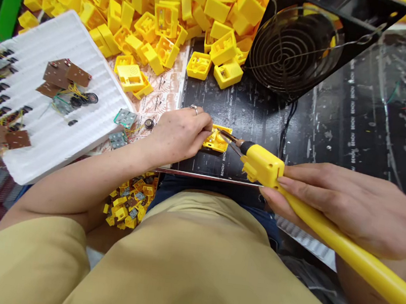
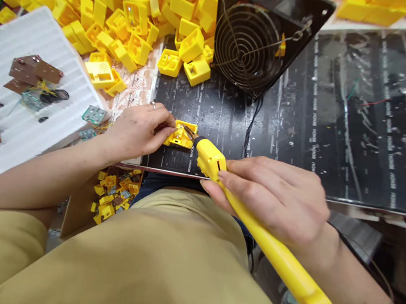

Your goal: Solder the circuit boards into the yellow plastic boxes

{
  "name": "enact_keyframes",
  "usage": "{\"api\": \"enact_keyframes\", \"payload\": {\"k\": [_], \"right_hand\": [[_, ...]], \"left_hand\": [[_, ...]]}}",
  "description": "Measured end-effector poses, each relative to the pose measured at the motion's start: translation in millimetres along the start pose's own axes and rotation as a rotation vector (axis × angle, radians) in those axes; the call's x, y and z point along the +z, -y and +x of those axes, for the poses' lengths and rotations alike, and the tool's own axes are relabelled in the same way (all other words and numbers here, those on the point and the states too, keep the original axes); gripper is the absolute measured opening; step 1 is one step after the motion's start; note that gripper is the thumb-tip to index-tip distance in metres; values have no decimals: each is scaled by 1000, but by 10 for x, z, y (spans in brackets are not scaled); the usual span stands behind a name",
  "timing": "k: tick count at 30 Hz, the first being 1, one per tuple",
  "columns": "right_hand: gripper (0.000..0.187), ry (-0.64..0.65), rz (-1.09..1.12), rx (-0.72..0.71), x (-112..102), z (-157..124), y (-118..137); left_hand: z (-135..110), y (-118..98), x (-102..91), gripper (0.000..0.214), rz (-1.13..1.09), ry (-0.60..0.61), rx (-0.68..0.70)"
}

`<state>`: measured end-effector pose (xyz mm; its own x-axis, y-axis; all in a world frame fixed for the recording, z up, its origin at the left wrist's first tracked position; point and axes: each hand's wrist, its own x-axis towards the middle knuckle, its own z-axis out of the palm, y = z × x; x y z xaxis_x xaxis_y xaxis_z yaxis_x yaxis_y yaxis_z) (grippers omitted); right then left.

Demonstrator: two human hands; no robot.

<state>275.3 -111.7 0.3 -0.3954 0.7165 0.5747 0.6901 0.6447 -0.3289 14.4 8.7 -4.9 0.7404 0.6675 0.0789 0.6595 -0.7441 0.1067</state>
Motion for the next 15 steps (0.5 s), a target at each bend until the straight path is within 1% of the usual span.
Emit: {"api": "enact_keyframes", "payload": {"k": [3,5,8,10,11,13,15], "right_hand": [[17,-28,10,-111,28,97,20],[21,-34,7,-120,30,150,37],[20,-18,15,-111,9,163,54],[13,0,23,-75,-10,132,54],[10,19,24,-40,-17,112,51],[14,42,19,19,-18,76,39],[15,40,14,17,-2,60,24]], "left_hand": [[-2,5,13,22,2,-24,10],[-9,7,28,23,5,-47,22],[-23,7,47,23,0,-93,43],[-33,5,51,22,-10,-112,46],[-37,4,50,22,-10,-113,43],[-42,3,47,23,-1,-100,38],[-43,2,44,23,17,-84,37]]}}
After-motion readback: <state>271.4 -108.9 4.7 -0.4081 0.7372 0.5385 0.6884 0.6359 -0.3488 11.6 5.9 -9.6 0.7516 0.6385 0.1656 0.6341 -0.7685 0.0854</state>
